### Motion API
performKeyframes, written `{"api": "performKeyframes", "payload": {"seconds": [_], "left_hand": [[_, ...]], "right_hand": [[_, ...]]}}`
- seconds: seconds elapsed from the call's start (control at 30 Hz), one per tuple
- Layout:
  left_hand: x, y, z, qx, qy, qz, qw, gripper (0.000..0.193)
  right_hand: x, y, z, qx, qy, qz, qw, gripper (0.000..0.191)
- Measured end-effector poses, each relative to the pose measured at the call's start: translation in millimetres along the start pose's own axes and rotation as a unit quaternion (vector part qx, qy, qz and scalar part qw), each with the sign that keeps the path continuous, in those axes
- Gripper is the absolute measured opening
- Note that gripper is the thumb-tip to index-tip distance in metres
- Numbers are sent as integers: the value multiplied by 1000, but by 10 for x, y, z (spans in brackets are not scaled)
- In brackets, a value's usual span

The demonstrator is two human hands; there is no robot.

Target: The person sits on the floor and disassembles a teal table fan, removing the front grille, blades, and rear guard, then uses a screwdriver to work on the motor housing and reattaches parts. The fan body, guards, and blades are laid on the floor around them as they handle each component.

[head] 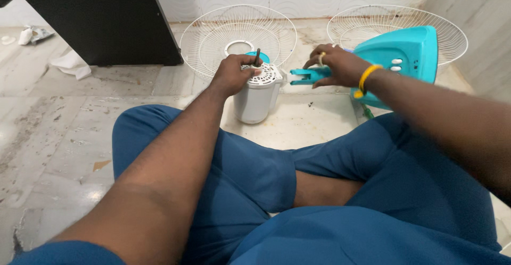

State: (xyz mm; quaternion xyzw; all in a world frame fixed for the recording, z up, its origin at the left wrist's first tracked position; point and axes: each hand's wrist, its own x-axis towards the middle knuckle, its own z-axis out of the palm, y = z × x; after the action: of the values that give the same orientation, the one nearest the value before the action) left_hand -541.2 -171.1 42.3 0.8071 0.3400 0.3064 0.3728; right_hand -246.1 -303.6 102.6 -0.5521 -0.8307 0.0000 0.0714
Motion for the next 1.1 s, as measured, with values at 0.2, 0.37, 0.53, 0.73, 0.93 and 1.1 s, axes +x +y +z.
{"api": "performKeyframes", "payload": {"seconds": [0.2, 0.37, 0.53, 0.73, 0.93, 1.1], "left_hand": [[94, -211, 15, -10, 37, -18, 999, 31], [145, -368, -18, -31, 53, -25, 998, 29], [91, -423, -75, -32, 63, -27, 997, 27], [114, -389, -131, -15, 74, -62, 995, 27], [206, -410, -65, -5, 72, -52, 996, 28], [248, -414, -61, -15, 48, -26, 998, 30]], "right_hand": [[-404, 45, 385, 32, 11, 59, 998, 20], [-362, 203, 619, 77, -169, 112, 976, 29], [-325, 348, 950, 8, -180, 138, 974, 34], [-256, 594, 1074, -17, -126, 146, 981, 71], [-148, 560, 1254, 11, -144, 132, 981, 61], [4, 403, 1374, -20, -191, 156, 969, 49]]}}
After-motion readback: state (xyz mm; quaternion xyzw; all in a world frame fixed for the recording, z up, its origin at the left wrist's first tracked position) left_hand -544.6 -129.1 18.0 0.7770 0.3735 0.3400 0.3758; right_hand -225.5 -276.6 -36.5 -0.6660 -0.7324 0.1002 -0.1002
